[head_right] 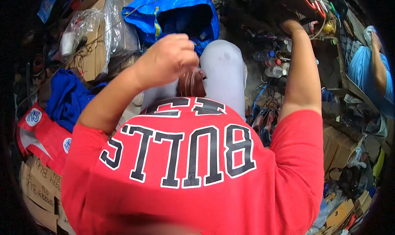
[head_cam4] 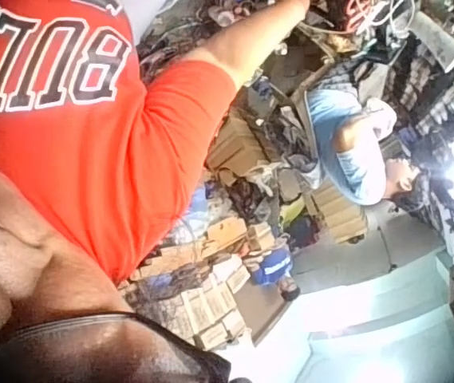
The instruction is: The recorder hand-stitches leather shoe components together using a needle and thread.
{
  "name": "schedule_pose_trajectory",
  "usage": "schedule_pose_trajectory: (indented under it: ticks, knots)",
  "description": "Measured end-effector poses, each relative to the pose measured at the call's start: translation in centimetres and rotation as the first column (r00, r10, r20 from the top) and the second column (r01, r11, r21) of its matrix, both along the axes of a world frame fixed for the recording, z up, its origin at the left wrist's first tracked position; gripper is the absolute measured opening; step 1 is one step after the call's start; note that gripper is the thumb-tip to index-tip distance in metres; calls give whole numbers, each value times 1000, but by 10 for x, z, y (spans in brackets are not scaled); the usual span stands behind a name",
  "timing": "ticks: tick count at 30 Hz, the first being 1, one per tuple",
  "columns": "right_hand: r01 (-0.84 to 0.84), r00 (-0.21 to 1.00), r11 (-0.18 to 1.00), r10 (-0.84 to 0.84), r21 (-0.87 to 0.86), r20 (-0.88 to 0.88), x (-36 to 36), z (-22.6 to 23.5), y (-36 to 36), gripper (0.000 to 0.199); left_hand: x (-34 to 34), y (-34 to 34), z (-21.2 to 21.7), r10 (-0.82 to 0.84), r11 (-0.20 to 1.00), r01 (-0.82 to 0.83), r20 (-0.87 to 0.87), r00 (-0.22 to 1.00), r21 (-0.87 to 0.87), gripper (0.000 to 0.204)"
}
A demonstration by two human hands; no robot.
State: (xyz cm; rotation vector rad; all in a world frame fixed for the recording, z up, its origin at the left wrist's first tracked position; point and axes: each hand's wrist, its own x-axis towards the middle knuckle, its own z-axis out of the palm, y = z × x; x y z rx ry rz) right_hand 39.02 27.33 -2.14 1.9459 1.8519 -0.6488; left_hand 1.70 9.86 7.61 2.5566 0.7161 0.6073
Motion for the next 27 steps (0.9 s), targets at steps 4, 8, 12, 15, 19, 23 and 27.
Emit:
schedule_pose_trajectory:
  ticks: [4,8,12,15,19,23,27]
  knots:
    - [-42,996,900,3,433,91,2,35,-106,37,13,3,8,-57,997,56,17,998,56,11]
    - [129,931,908,28,399,-364,-38,88,-198,49,10,-1,17,-31,996,31,-2,1000,79,13]
    - [49,760,964,134,261,-636,-47,98,-262,64,11,-4,15,-19,988,20,-6,1000,150,13]
    - [-76,749,958,238,277,-619,-62,96,-274,65,13,-7,16,-35,986,39,-28,999,160,13]
    - [-103,734,959,253,265,-630,-80,96,-266,66,19,-7,18,-41,975,59,-86,995,214,12]
    - [-188,755,960,277,209,-594,-93,97,-249,63,21,-7,19,-46,973,64,-85,995,220,10]
    - [-254,738,935,353,249,-575,-105,109,-236,59,20,-7,23,-71,959,106,-136,988,264,7]
